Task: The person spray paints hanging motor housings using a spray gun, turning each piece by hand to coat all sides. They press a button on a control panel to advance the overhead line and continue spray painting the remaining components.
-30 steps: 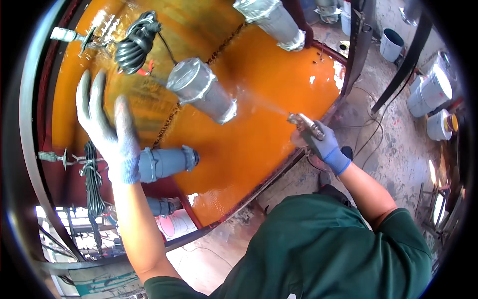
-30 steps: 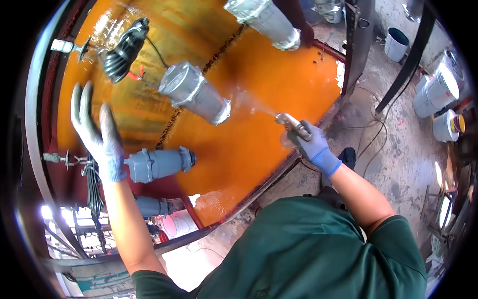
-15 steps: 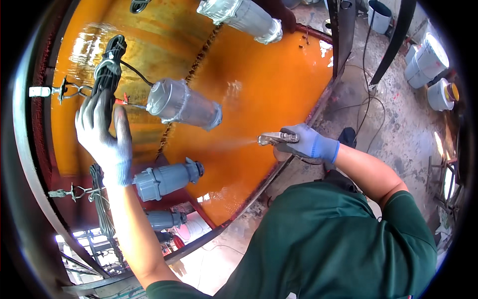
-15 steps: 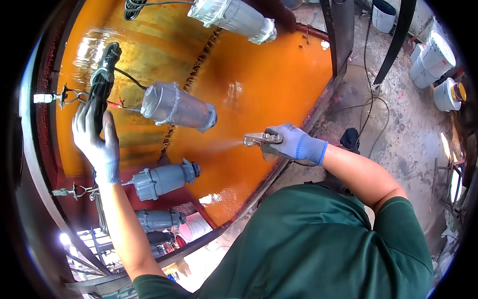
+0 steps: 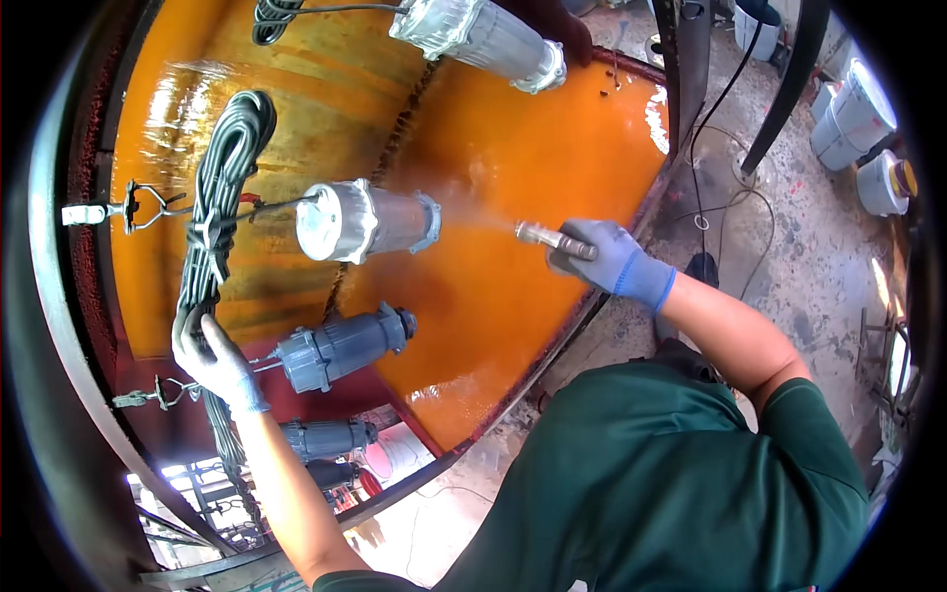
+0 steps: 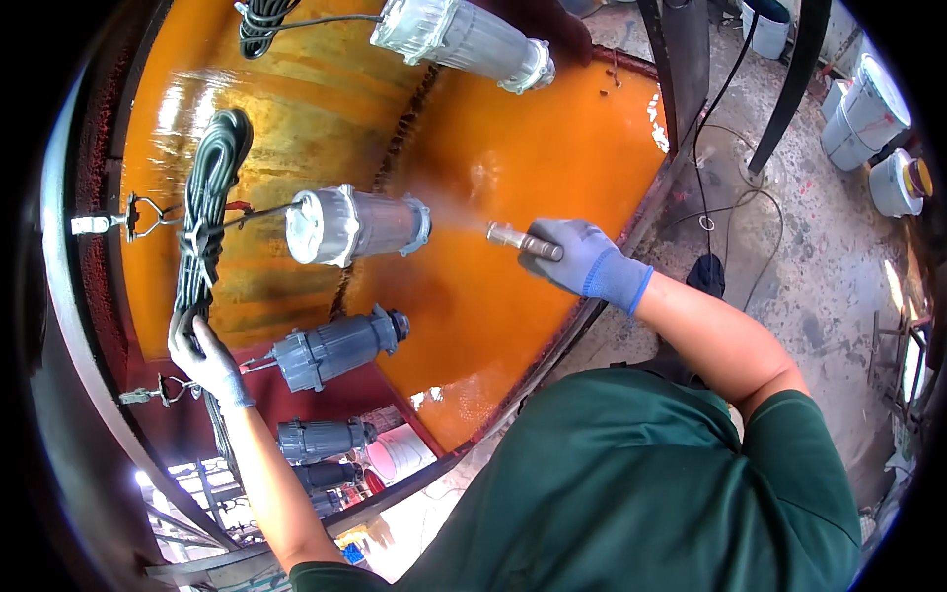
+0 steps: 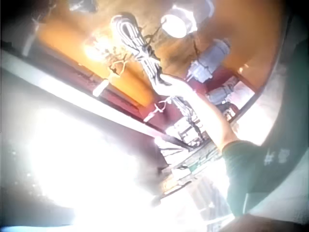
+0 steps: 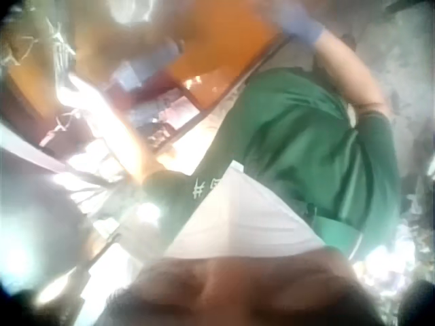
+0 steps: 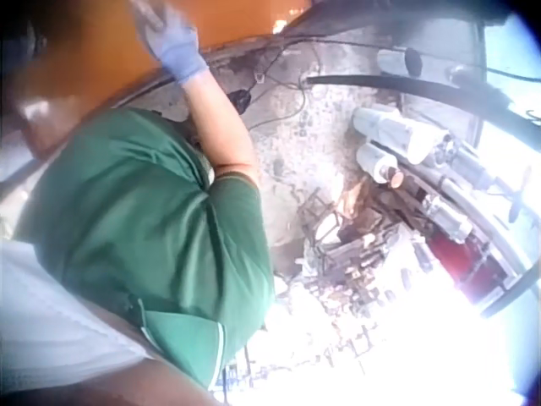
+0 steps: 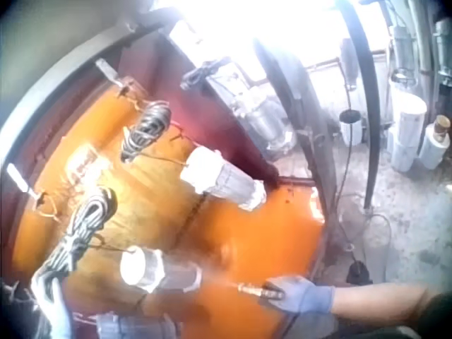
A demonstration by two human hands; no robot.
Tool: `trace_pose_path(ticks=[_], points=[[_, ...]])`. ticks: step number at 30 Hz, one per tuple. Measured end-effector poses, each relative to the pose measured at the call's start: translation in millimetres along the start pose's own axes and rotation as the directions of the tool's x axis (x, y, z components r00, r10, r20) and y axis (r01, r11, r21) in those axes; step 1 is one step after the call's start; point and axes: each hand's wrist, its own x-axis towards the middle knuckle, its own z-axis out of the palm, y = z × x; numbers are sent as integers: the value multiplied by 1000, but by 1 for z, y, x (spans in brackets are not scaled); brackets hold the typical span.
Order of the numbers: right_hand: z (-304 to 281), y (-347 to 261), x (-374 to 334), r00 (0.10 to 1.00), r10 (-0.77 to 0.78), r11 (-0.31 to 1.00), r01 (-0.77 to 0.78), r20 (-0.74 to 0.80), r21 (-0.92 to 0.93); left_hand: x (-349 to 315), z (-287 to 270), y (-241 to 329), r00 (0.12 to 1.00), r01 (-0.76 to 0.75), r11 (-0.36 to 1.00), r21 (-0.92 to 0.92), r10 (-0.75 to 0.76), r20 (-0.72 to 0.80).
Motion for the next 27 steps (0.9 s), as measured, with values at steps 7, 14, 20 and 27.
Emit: trace_pose_path(ticks=[7, 14, 20, 27], points=[[-24, -13, 12, 992, 115, 993, -114, 43, -34, 16, 13, 68, 970, 177, 790, -587, -242, -33], [-47, -33, 8, 947, 61, 954, 37, 315, -296, 15, 9, 124, 994, 100, 730, -676, -99, 40], [-86, -51, 15, 999, 52, 951, -48, 4, -305, -3, 17, 70, 999, 46, 907, -418, -48, 6], [-103, -53, 16, 992, 108, 985, -99, 64, -138, -11, 36, -15, 995, -54, 998, 18, 52, 88]])
